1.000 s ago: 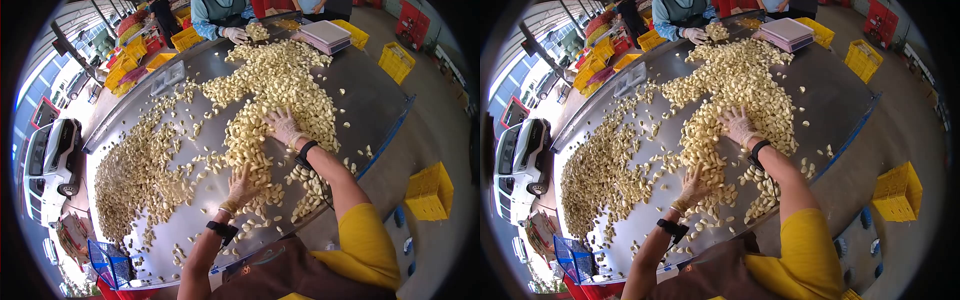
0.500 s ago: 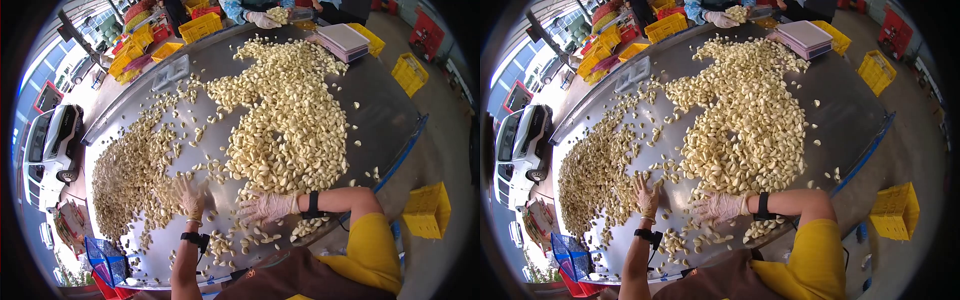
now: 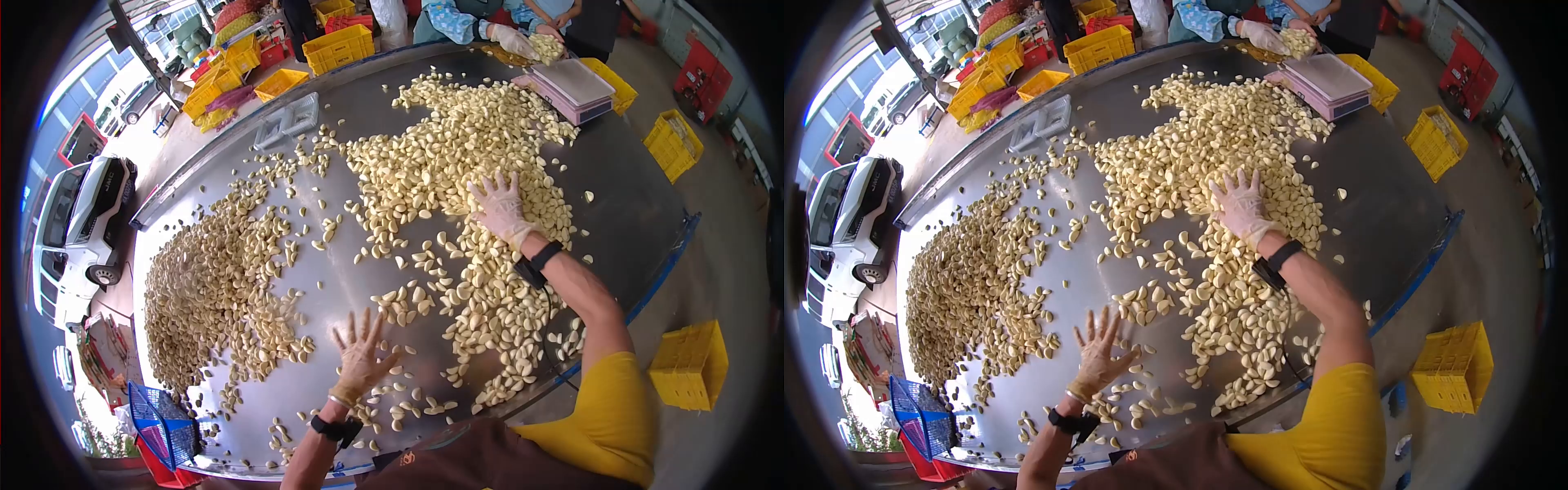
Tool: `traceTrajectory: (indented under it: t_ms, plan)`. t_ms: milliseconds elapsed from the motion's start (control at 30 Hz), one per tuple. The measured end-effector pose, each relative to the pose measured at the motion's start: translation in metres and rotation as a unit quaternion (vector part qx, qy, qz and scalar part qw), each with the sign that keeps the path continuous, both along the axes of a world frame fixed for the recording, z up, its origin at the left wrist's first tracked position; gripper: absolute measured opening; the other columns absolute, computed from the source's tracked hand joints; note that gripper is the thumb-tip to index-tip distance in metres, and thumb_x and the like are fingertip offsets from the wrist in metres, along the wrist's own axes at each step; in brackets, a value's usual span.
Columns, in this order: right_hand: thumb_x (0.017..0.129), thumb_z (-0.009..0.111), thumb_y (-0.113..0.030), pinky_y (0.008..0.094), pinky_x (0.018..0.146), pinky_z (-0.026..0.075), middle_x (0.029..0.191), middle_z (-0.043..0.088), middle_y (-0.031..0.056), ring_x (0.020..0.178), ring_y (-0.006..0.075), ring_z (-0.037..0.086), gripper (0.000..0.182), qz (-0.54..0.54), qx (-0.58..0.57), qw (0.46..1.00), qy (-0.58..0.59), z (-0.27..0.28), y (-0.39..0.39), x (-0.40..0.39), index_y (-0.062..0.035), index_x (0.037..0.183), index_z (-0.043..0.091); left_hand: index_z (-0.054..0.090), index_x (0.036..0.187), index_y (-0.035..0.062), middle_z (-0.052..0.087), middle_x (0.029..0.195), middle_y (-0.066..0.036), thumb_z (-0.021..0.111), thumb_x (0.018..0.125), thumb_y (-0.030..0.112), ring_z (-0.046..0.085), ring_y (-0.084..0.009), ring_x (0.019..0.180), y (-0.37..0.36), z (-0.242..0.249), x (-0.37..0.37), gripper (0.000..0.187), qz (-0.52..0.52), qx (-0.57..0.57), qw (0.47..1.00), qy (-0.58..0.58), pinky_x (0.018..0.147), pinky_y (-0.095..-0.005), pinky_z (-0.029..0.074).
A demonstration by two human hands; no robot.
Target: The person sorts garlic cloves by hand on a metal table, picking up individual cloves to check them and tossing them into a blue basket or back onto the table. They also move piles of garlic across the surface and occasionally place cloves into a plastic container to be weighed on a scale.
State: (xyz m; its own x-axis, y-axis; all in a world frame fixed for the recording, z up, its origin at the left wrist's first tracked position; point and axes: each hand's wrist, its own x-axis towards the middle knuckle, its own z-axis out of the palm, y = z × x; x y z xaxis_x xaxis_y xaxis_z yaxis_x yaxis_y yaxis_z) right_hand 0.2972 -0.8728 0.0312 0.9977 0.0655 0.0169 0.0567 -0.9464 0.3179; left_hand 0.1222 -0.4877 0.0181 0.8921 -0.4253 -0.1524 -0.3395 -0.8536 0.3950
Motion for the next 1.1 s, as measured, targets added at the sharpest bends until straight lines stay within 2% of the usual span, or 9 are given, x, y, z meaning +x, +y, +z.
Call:
traceTrajectory:
  t_ms: [100, 300, 467, 567, 733, 800, 933, 1033, 1100]
  plan:
    - [0.092, 0.045, -0.064, 0.0628, 0.114, 0.006, 0.157, 0.031, 0.0059, 0.145, 0.0345, 0.025, 0.067, 0.221, 0.222, 0.950, 0.005, -0.006, -0.004, -0.098, -0.0348, 0.150, 0.031, 0.019, 0.155, 0.0167, 0.013, 0.161, -0.016, 0.073, 0.076, 0.051, 0.002, -0.0401, 0.149, 0.094, 0.006, -0.053, 0.102, 0.155, 0.034, 0.985, 0.070, 0.112, -0.0656, -0.003]
    - [0.093, 0.044, -0.059, 0.0596, 0.115, 0.003, 0.157, 0.031, 0.0002, 0.146, 0.0238, 0.023, 0.056, 0.471, 0.185, 0.834, 0.219, -0.037, -0.013, -0.181, -0.0349, 0.144, 0.041, 0.017, 0.155, 0.0139, 0.009, 0.160, -0.022, 0.075, 0.073, 0.052, 0.004, -0.0465, 0.146, 0.180, -0.003, -0.149, 0.108, 0.307, 0.105, 0.931, 0.166, 0.113, -0.0639, 0.002]
    - [0.093, 0.052, -0.047, 0.0601, 0.115, 0.008, 0.153, 0.034, -0.0045, 0.144, 0.0170, 0.025, 0.045, 0.333, 0.022, 0.942, 0.043, -0.045, -0.070, -0.075, -0.0338, 0.137, 0.049, 0.023, 0.153, 0.0182, 0.008, 0.160, -0.024, 0.072, 0.075, 0.052, 0.002, -0.0517, 0.145, 0.103, -0.011, -0.140, 0.098, 0.317, 0.049, 0.925, 0.205, 0.110, -0.0673, 0.013]
    - [0.093, 0.054, -0.041, 0.0607, 0.115, 0.010, 0.152, 0.036, -0.0039, 0.143, 0.0201, 0.026, 0.043, 0.294, -0.020, 0.955, 0.012, -0.046, -0.104, -0.032, -0.0332, 0.135, 0.051, 0.023, 0.154, 0.0238, 0.010, 0.161, -0.019, 0.069, 0.079, 0.056, 0.001, -0.0469, 0.147, 0.042, -0.002, -0.139, 0.093, 0.129, -0.027, 0.969, 0.210, 0.110, -0.0685, 0.007]
    - [0.090, 0.059, -0.031, 0.0606, 0.115, 0.010, 0.153, 0.033, 0.0028, 0.144, 0.0331, 0.022, 0.038, -0.019, 0.004, 0.996, -0.081, -0.030, -0.061, -0.019, -0.0264, 0.128, 0.059, 0.039, 0.148, 0.0165, 0.030, 0.155, -0.018, 0.067, 0.089, 0.027, 0.024, -0.0331, 0.146, 0.036, 0.024, -0.134, 0.066, 0.115, -0.312, 0.897, 0.291, 0.115, -0.0446, 0.027]
    - [0.086, 0.063, -0.032, 0.0570, 0.114, 0.015, 0.153, 0.031, 0.0091, 0.143, 0.0328, 0.023, 0.045, 0.058, 0.106, 0.983, -0.137, -0.026, -0.013, -0.041, -0.0155, 0.127, 0.058, 0.049, 0.141, 0.0113, 0.042, 0.148, -0.018, 0.067, 0.089, 0.017, 0.036, -0.0311, 0.140, 0.060, 0.035, -0.139, 0.055, 0.226, -0.318, 0.897, 0.208, 0.112, -0.0350, 0.033]
    - [0.088, 0.061, -0.041, 0.0529, 0.113, 0.018, 0.151, 0.036, 0.0068, 0.140, 0.0257, 0.032, 0.052, 0.399, 0.263, 0.877, 0.048, -0.015, 0.112, -0.126, -0.0205, 0.135, 0.051, 0.046, 0.141, 0.0128, 0.038, 0.150, -0.018, 0.071, 0.080, 0.020, 0.030, -0.0427, 0.140, 0.143, -0.017, -0.167, 0.066, 0.415, -0.015, 0.909, -0.039, 0.114, -0.0472, 0.027]
    - [0.091, 0.057, -0.043, 0.0557, 0.115, 0.014, 0.150, 0.039, 0.0011, 0.143, 0.0215, 0.030, 0.051, 0.575, 0.197, 0.781, 0.141, -0.030, 0.154, -0.141, -0.0308, 0.139, 0.048, 0.043, 0.145, 0.0134, 0.027, 0.156, -0.020, 0.069, 0.082, 0.038, 0.022, -0.0438, 0.143, 0.165, -0.038, -0.179, 0.073, 0.478, -0.040, 0.871, 0.103, 0.116, -0.0494, 0.024]
    - [0.094, 0.052, -0.036, 0.0601, 0.115, 0.014, 0.147, 0.043, -0.0025, 0.141, 0.0209, 0.033, 0.045, 0.490, 0.219, 0.839, 0.088, -0.037, 0.146, -0.119, -0.0312, 0.139, 0.048, 0.041, 0.146, 0.0178, 0.025, 0.157, -0.019, 0.066, 0.085, 0.041, 0.018, -0.0431, 0.145, 0.141, -0.027, -0.180, 0.070, 0.383, -0.071, 0.911, 0.133, 0.116, -0.0518, 0.020]
